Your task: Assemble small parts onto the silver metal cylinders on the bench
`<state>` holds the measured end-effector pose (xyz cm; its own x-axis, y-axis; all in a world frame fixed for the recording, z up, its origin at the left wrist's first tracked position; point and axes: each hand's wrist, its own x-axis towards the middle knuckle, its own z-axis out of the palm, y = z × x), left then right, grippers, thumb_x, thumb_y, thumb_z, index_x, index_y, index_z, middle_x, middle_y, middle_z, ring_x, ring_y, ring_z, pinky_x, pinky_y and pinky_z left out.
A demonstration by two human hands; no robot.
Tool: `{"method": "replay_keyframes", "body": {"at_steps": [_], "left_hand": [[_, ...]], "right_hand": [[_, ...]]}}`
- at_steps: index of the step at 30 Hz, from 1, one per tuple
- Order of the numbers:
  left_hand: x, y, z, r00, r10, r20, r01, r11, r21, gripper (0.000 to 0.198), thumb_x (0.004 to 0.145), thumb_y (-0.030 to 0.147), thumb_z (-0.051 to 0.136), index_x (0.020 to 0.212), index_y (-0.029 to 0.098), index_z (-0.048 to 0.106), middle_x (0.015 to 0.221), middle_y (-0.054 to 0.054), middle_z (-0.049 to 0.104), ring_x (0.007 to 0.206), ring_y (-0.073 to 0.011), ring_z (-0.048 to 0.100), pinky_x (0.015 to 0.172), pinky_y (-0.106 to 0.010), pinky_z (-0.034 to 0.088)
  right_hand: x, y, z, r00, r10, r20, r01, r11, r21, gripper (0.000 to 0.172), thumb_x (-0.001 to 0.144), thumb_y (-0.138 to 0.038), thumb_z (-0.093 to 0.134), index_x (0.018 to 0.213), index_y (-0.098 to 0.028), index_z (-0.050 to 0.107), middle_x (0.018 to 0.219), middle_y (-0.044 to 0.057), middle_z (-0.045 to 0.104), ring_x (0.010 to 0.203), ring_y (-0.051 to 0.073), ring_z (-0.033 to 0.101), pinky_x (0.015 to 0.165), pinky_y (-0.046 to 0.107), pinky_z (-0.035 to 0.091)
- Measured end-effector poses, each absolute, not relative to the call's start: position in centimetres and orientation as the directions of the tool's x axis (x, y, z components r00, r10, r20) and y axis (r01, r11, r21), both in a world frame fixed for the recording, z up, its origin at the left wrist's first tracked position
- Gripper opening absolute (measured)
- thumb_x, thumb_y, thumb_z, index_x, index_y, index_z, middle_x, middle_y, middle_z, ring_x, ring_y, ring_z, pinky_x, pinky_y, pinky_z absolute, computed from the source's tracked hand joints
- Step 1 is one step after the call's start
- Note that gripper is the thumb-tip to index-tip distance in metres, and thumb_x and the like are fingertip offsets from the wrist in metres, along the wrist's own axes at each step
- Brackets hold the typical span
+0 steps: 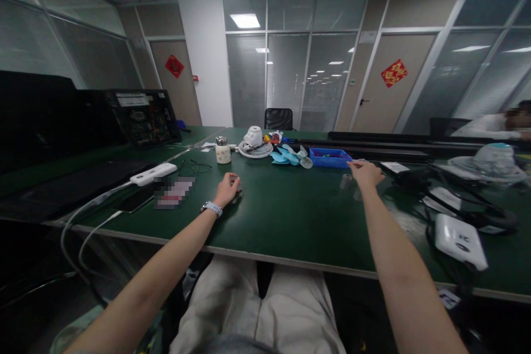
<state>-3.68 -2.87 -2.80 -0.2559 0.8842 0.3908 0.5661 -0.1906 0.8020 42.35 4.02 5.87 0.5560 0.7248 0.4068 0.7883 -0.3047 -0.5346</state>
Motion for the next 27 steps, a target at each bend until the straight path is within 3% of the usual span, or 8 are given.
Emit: {"method": "replay_keyframes", "body": {"at_steps": [3, 7, 16, 27], "left_hand": [[-3.6, -2.9, -2.8, -0.258, 0.886, 0.385, 0.560, -0.188, 0.807, 0.023, 0.088, 0.035, 0.049, 0.105, 0.018, 0.050, 0.091, -0.008, 0.068, 0.058, -0.0134, 0.063, 0.063, -0.026, 0.047], [-3.7, -3.0, -2.7, -0.257, 0.887, 0.383, 0.555, -0.189, 0.810, 0.024, 0.088, 0.035, 0.049, 0.105, 0.018, 0.049, 0.090, -0.008, 0.068, 0.058, -0.0140, 0.063, 0.063, -0.027, 0.047], [-3.6, -3.2, -2.7, -0.260, 0.884, 0.388, 0.557, -0.191, 0.808, 0.023, 0.088, 0.034, 0.049, 0.105, 0.018, 0.050, 0.089, -0.007, 0.068, 0.057, -0.0126, 0.062, 0.062, -0.026, 0.046], [-3.7, -3.0, -2.8, -0.257, 0.887, 0.384, 0.548, -0.194, 0.814, 0.024, 0.088, 0.034, 0.050, 0.105, 0.018, 0.051, 0.091, -0.009, 0.067, 0.067, -0.0151, 0.065, 0.062, -0.025, 0.048]], "right_hand": [[45.3, 4.9, 4.8, 0.517, 0.796, 0.316, 0.802, -0.321, -0.504, 0.039, 0.075, -0.054, 0.064, 0.099, -0.025, 0.075, 0.107, 0.016, 0.066, 0.096, 0.032, 0.060, 0.078, 0.043, 0.045], [44.8, 5.1, 3.8, 0.466, 0.833, 0.300, 0.815, -0.272, -0.512, 0.037, 0.075, -0.053, 0.064, 0.098, -0.026, 0.074, 0.102, 0.013, 0.068, 0.090, 0.029, 0.063, 0.074, 0.040, 0.048], [43.5, 5.2, 2.3, 0.570, 0.758, 0.316, 0.726, -0.285, -0.626, 0.035, 0.071, -0.047, 0.070, 0.092, -0.020, 0.076, 0.099, 0.020, 0.068, 0.087, 0.031, 0.065, 0.072, 0.041, 0.050], [44.1, 5.1, 1.9, 0.514, 0.805, 0.297, 0.751, -0.255, -0.609, 0.034, 0.070, -0.046, 0.069, 0.092, -0.022, 0.076, 0.096, 0.017, 0.069, 0.086, 0.031, 0.064, 0.073, 0.041, 0.049]]}}
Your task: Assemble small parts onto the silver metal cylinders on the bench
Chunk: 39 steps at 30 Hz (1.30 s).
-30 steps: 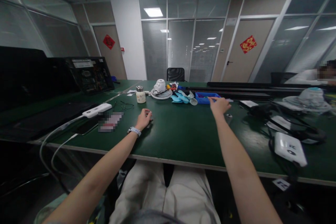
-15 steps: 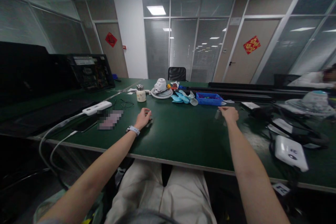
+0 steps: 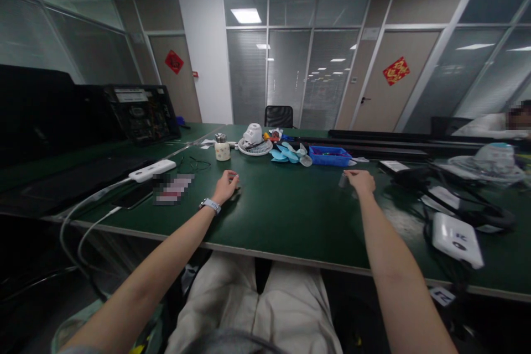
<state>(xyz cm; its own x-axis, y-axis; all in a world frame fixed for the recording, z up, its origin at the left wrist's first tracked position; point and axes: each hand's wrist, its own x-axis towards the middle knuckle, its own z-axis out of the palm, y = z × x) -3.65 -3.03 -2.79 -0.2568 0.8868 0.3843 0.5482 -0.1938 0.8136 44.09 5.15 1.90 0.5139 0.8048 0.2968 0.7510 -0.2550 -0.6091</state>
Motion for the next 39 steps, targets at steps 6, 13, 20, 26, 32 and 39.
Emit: {"method": "replay_keyframes", "body": {"at_steps": [6, 13, 20, 26, 32, 39], "left_hand": [[-3.7, -2.8, -2.9, -0.250, 0.890, 0.381, 0.548, -0.194, 0.814, 0.026, 0.088, 0.037, 0.049, 0.107, 0.019, 0.050, 0.093, -0.008, 0.068, 0.060, -0.0139, 0.064, 0.062, -0.026, 0.048], [-3.6, -2.5, -2.9, -0.237, 0.897, 0.374, 0.601, -0.168, 0.782, 0.026, 0.087, 0.036, 0.051, 0.106, 0.019, 0.050, 0.091, -0.007, 0.069, 0.056, -0.0128, 0.062, 0.062, -0.026, 0.046], [-3.7, -2.0, -3.2, -0.235, 0.899, 0.370, 0.625, -0.152, 0.766, 0.024, 0.087, 0.035, 0.050, 0.105, 0.019, 0.050, 0.088, -0.006, 0.069, 0.056, -0.0127, 0.062, 0.063, -0.026, 0.046], [-3.9, -1.9, -3.2, -0.220, 0.895, 0.388, 0.655, -0.160, 0.739, 0.026, 0.086, 0.035, 0.051, 0.106, 0.019, 0.051, 0.090, -0.006, 0.070, 0.059, -0.0138, 0.063, 0.064, -0.027, 0.047], [-2.6, -2.7, -2.5, -0.200, 0.871, 0.449, 0.623, -0.240, 0.745, 0.030, 0.084, 0.036, 0.053, 0.108, 0.019, 0.057, 0.091, -0.006, 0.070, 0.072, -0.0155, 0.065, 0.069, -0.028, 0.050], [4.5, -4.4, -1.1, 0.108, 0.818, 0.565, 0.499, -0.536, 0.681, 0.043, 0.081, 0.048, 0.058, 0.112, 0.020, 0.065, 0.110, -0.008, 0.068, 0.091, -0.0180, 0.064, 0.076, -0.029, 0.050]], "right_hand": [[43.5, 2.3, 0.1, 0.484, 0.737, 0.471, 0.819, -0.194, -0.540, 0.062, 0.071, -0.057, 0.064, 0.122, -0.023, 0.062, 0.115, 0.017, 0.062, 0.103, 0.032, 0.059, 0.085, 0.045, 0.045], [44.5, -0.3, -3.6, 0.482, 0.772, 0.414, 0.757, -0.130, -0.640, 0.067, 0.071, -0.046, 0.068, 0.130, -0.020, 0.048, 0.116, 0.014, 0.062, 0.102, 0.028, 0.060, 0.086, 0.038, 0.046], [42.5, -3.6, -4.0, 0.508, 0.753, 0.418, 0.727, -0.115, -0.676, 0.050, 0.075, -0.042, 0.065, 0.118, -0.020, 0.054, 0.103, 0.012, 0.067, 0.092, 0.026, 0.064, 0.079, 0.036, 0.048], [41.1, -5.9, -4.2, 0.476, 0.767, 0.430, 0.700, -0.035, -0.714, 0.047, 0.074, -0.041, 0.065, 0.114, -0.020, 0.055, 0.100, 0.010, 0.068, 0.089, 0.024, 0.065, 0.077, 0.033, 0.048], [39.4, -6.3, -3.6, 0.493, 0.746, 0.449, 0.682, -0.010, -0.731, 0.043, 0.074, -0.040, 0.067, 0.111, -0.020, 0.057, 0.102, 0.011, 0.069, 0.091, 0.024, 0.065, 0.081, 0.037, 0.049], [25.6, -3.3, -3.6, 0.129, 0.868, 0.480, 0.411, 0.394, -0.823, 0.041, 0.066, -0.033, 0.074, 0.103, -0.020, 0.062, 0.098, 0.007, 0.070, 0.088, 0.019, 0.066, 0.082, 0.034, 0.052]]}}
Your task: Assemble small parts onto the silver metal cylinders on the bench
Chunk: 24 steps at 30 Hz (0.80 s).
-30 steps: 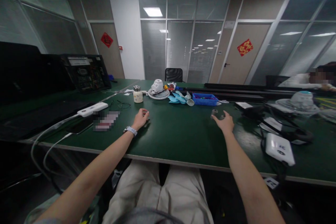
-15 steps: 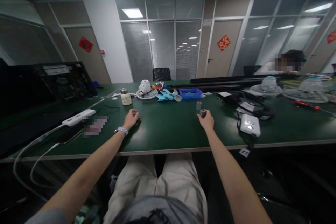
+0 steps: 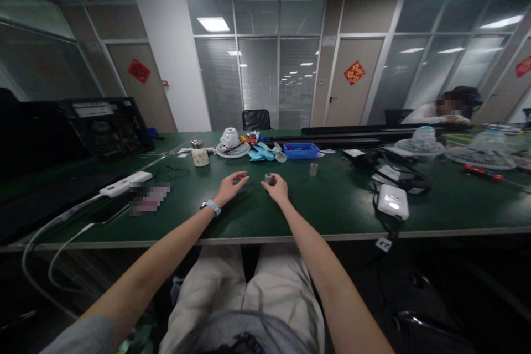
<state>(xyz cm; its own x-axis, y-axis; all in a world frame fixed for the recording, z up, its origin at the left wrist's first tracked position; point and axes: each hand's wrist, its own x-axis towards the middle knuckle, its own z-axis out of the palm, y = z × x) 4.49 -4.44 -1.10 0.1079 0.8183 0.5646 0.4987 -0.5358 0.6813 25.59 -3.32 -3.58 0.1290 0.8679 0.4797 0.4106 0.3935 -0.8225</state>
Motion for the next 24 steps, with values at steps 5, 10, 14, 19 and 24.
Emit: {"method": "replay_keyframes", "body": {"at_steps": [5, 10, 14, 19, 24], "left_hand": [[5.6, -4.5, -1.0, 0.091, 0.851, 0.517, 0.494, -0.489, 0.719, 0.041, 0.082, 0.048, 0.056, 0.107, 0.018, 0.070, 0.096, -0.008, 0.073, 0.080, -0.0182, 0.066, 0.072, -0.027, 0.050], [5.0, -3.7, -0.1, 0.055, 0.881, 0.470, 0.594, -0.407, 0.694, 0.039, 0.077, 0.051, 0.060, 0.094, 0.018, 0.075, 0.080, -0.007, 0.073, 0.068, -0.0172, 0.063, 0.062, -0.026, 0.046], [5.3, -3.0, 1.0, 0.121, 0.822, 0.556, 0.603, -0.506, 0.617, 0.033, 0.074, 0.047, 0.065, 0.084, 0.018, 0.076, 0.088, -0.008, 0.072, 0.075, -0.0172, 0.063, 0.067, -0.027, 0.046], [3.0, -2.4, 0.4, -0.006, 0.795, 0.607, 0.583, -0.490, 0.648, 0.033, 0.077, 0.047, 0.063, 0.089, 0.020, 0.075, 0.092, -0.007, 0.071, 0.082, -0.0176, 0.062, 0.074, -0.027, 0.047], [-1.5, -2.0, -2.2, -0.043, 0.863, 0.504, 0.714, -0.326, 0.620, 0.028, 0.075, 0.047, 0.065, 0.087, 0.025, 0.077, 0.095, -0.006, 0.070, 0.091, -0.0207, 0.061, 0.084, -0.031, 0.045]], "right_hand": [[18.1, -2.5, -3.9, 0.051, 0.910, 0.412, 0.328, 0.375, -0.867, 0.039, 0.068, -0.019, 0.069, 0.107, -0.021, 0.064, 0.095, 0.006, 0.070, 0.085, 0.019, 0.067, 0.079, 0.031, 0.053], [18.2, -2.7, -3.9, -0.013, 0.921, 0.388, 0.318, 0.372, -0.872, 0.037, 0.068, -0.020, 0.069, 0.105, -0.021, 0.064, 0.096, 0.004, 0.070, 0.084, 0.018, 0.067, 0.078, 0.032, 0.054], [18.5, -2.8, -3.8, -0.007, 0.928, 0.372, 0.310, 0.356, -0.881, 0.040, 0.068, -0.019, 0.070, 0.107, -0.021, 0.062, 0.101, 0.004, 0.070, 0.089, 0.018, 0.067, 0.083, 0.033, 0.052], [18.3, -3.1, -3.8, -0.010, 0.925, 0.379, 0.296, 0.365, -0.883, 0.049, 0.067, -0.021, 0.072, 0.113, -0.022, 0.055, 0.107, 0.005, 0.068, 0.093, 0.017, 0.065, 0.086, 0.032, 0.050], [18.5, -3.7, -3.5, 0.023, 0.932, 0.361, 0.412, 0.320, -0.853, 0.054, 0.060, -0.040, 0.078, 0.105, -0.022, 0.053, 0.103, 0.006, 0.066, 0.091, 0.019, 0.063, 0.085, 0.035, 0.049]]}}
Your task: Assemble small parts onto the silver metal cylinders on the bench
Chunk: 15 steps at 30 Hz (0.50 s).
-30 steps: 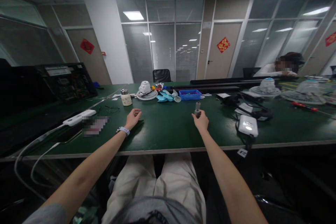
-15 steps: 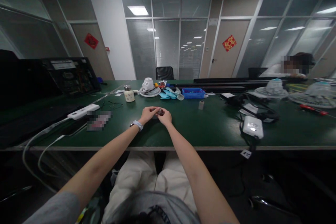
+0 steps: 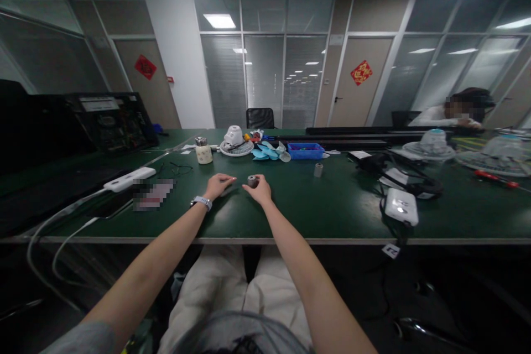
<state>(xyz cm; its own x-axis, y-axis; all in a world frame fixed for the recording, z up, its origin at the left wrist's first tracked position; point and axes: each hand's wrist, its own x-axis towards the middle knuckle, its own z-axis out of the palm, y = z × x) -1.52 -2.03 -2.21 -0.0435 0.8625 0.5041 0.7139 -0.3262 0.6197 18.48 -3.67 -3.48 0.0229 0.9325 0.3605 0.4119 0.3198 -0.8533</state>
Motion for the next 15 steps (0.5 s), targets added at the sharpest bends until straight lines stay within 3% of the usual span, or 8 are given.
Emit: {"method": "replay_keyframes", "body": {"at_steps": [10, 13, 15], "left_hand": [[-2.3, -2.3, -2.7, 0.011, 0.909, 0.417, 0.809, -0.253, 0.531, 0.032, 0.073, 0.055, 0.063, 0.088, 0.030, 0.076, 0.111, -0.006, 0.062, 0.105, -0.0257, 0.052, 0.095, -0.038, 0.039], [-2.2, -2.7, -2.5, -0.081, 0.867, 0.491, 0.762, -0.264, 0.591, 0.038, 0.080, 0.054, 0.054, 0.090, 0.025, 0.076, 0.108, -0.009, 0.059, 0.108, -0.0243, 0.051, 0.096, -0.036, 0.039], [-2.0, -3.0, -2.4, -0.161, 0.844, 0.512, 0.728, -0.249, 0.639, 0.042, 0.086, 0.050, 0.046, 0.082, 0.021, 0.076, 0.098, -0.009, 0.058, 0.108, -0.0234, 0.051, 0.095, -0.035, 0.040]], "right_hand": [[19.1, -3.7, -3.0, 0.074, 0.941, 0.331, 0.422, 0.271, -0.865, 0.043, 0.054, -0.047, 0.080, 0.078, -0.020, 0.056, 0.082, 0.003, 0.066, 0.075, 0.017, 0.062, 0.074, 0.033, 0.050], [19.6, -3.2, -2.7, -0.001, 0.958, 0.286, 0.273, 0.275, -0.922, 0.037, 0.058, -0.034, 0.081, 0.084, -0.017, 0.060, 0.086, 0.004, 0.068, 0.079, 0.017, 0.063, 0.078, 0.033, 0.051], [20.4, -2.8, -2.1, -0.107, 0.968, 0.227, 0.115, 0.239, -0.964, 0.028, 0.066, -0.024, 0.076, 0.089, -0.015, 0.063, 0.091, 0.005, 0.069, 0.085, 0.016, 0.063, 0.083, 0.032, 0.050]]}}
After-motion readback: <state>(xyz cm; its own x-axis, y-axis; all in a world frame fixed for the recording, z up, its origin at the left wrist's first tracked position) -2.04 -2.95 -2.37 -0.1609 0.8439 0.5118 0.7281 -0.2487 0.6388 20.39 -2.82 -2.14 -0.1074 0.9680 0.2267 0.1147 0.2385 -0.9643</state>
